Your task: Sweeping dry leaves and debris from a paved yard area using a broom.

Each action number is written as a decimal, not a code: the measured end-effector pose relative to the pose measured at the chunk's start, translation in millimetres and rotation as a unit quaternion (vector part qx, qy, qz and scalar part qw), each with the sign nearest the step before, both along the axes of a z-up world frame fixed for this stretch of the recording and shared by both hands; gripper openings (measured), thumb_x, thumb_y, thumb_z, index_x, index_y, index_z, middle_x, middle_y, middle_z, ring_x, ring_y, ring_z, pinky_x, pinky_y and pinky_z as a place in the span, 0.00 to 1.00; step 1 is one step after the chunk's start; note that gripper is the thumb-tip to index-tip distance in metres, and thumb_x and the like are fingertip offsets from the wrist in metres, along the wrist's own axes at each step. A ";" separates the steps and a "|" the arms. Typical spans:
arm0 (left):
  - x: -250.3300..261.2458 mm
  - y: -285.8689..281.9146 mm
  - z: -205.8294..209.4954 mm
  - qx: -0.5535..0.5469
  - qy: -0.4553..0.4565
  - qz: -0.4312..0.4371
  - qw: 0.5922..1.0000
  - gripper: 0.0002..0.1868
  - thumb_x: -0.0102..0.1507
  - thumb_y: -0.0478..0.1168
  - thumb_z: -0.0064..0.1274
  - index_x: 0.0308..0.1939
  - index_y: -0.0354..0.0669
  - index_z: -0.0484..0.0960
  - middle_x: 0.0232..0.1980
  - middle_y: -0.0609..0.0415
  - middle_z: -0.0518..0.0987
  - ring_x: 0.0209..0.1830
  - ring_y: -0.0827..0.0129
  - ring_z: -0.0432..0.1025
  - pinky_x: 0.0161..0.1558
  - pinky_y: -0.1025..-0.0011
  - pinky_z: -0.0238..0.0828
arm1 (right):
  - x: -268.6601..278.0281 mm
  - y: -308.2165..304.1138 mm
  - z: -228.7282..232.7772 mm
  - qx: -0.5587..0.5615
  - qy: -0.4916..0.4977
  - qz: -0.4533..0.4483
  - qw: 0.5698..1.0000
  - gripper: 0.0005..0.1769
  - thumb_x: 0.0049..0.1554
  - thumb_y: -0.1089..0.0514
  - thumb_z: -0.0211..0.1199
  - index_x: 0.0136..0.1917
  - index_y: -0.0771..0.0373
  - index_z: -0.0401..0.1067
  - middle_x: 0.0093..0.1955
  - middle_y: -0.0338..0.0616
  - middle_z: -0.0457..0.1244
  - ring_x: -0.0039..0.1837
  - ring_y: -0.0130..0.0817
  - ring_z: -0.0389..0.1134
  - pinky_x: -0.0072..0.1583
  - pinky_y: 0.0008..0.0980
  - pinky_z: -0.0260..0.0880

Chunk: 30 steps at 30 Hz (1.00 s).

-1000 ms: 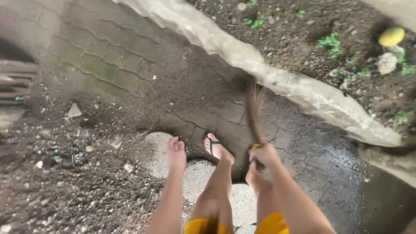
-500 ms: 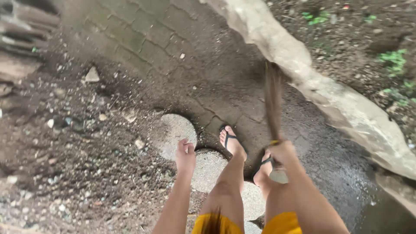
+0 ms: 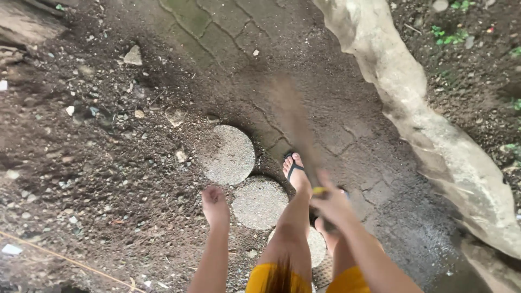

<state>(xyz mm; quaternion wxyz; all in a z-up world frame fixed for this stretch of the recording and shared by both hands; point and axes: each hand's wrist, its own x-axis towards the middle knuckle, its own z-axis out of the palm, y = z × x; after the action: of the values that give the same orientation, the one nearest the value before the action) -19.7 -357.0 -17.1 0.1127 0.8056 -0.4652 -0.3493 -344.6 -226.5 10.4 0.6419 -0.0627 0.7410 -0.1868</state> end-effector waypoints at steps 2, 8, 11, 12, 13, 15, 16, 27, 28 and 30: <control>-15.9 5.1 6.5 0.033 -0.003 0.030 0.999 0.15 0.67 0.36 0.51 0.57 0.38 0.74 0.54 0.49 0.79 0.55 0.61 0.73 0.58 0.64 0.71 | -4.8 17.0 -17.0 0.057 0.057 -0.053 0.995 0.54 0.49 0.62 0.70 0.83 0.49 0.49 0.49 0.51 0.72 0.41 0.36 0.73 0.45 0.36 0.77; -44.5 21.0 12.3 0.090 -0.028 0.093 0.991 0.15 0.67 0.35 0.46 0.58 0.43 0.75 0.53 0.53 0.80 0.54 0.65 0.74 0.57 0.66 0.71 | 129.2 -70.2 -98.6 -0.117 -0.100 0.060 0.986 0.47 0.46 0.67 0.71 0.76 0.63 0.54 0.49 0.51 0.67 0.44 0.34 0.69 0.46 0.32 0.69; -26.5 21.2 13.0 0.086 -0.043 0.119 0.988 0.15 0.68 0.35 0.46 0.59 0.43 0.75 0.54 0.52 0.80 0.54 0.64 0.75 0.57 0.65 0.72 | 134.8 -115.8 -56.5 -0.132 -0.230 0.088 0.960 0.57 0.47 0.68 0.66 0.83 0.55 0.44 0.39 0.49 0.68 0.34 0.32 0.68 0.38 0.31 0.69; -19.5 19.5 12.2 0.058 -0.048 0.125 0.989 0.14 0.67 0.34 0.48 0.57 0.40 0.76 0.54 0.50 0.81 0.54 0.62 0.75 0.57 0.63 0.72 | 120.5 -128.3 -35.2 -0.153 -0.216 0.159 0.951 0.58 0.46 0.68 0.65 0.84 0.47 0.45 0.38 0.45 0.68 0.34 0.31 0.67 0.38 0.30 0.69; -17.1 18.4 20.6 0.058 -0.048 0.126 0.989 0.14 0.67 0.34 0.48 0.57 0.40 0.76 0.54 0.50 0.81 0.54 0.62 0.75 0.57 0.63 0.72 | 104.4 -110.4 -23.9 -0.152 -0.216 0.160 0.951 0.58 0.46 0.68 0.65 0.84 0.47 0.45 0.38 0.45 0.68 0.34 0.31 0.67 0.38 0.30 0.69; -15.2 9.3 31.2 0.090 -0.056 0.073 0.992 0.15 0.69 0.36 0.48 0.60 0.41 0.73 0.56 0.50 0.79 0.55 0.63 0.74 0.58 0.61 0.70 | 68.9 -81.8 -3.3 -0.192 -0.122 0.235 0.945 0.54 0.49 0.66 0.62 0.84 0.38 0.49 0.36 0.45 0.65 0.35 0.30 0.64 0.40 0.30 0.66; -16.8 6.6 32.6 0.086 -0.053 0.072 0.992 0.15 0.69 0.36 0.48 0.60 0.41 0.73 0.56 0.50 0.79 0.55 0.63 0.74 0.58 0.61 0.70 | 40.2 -60.4 -8.8 -0.195 -0.117 0.236 0.945 0.54 0.49 0.66 0.62 0.84 0.38 0.49 0.36 0.45 0.65 0.35 0.30 0.64 0.40 0.30 0.66; -58.8 -6.7 18.4 0.021 0.008 0.104 0.994 0.10 0.70 0.37 0.49 0.55 0.41 0.75 0.52 0.49 0.79 0.51 0.63 0.74 0.55 0.64 0.74 | 124.3 -89.9 -88.6 -0.059 -0.203 0.015 0.977 0.57 0.49 0.71 0.69 0.83 0.65 0.41 0.44 0.55 0.69 0.37 0.37 0.72 0.40 0.31 0.73; -63.1 -14.7 34.0 0.023 0.009 0.102 0.994 0.10 0.70 0.37 0.49 0.55 0.41 0.75 0.52 0.49 0.79 0.51 0.63 0.74 0.55 0.64 0.74 | 110.4 -89.3 -74.0 -0.058 -0.202 0.013 0.978 0.57 0.49 0.71 0.69 0.83 0.65 0.41 0.44 0.55 0.69 0.37 0.37 0.72 0.40 0.31 0.73; -77.5 -35.0 64.9 0.021 0.033 0.080 0.996 0.15 0.65 0.31 0.44 0.55 0.43 0.75 0.52 0.53 0.79 0.54 0.68 0.73 0.55 0.69 0.74 | 75.9 -92.8 -42.8 -0.153 -0.172 0.140 0.963 0.54 0.51 0.66 0.66 0.84 0.43 0.47 0.40 0.46 0.68 0.33 0.28 0.66 0.38 0.30 0.70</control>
<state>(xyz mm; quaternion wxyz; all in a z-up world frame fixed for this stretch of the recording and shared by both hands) -97.2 -392.0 47.7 0.1384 0.8307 -0.3874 -0.3751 -268.7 -319.3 -32.4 0.7622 -0.2299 0.5658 -0.2145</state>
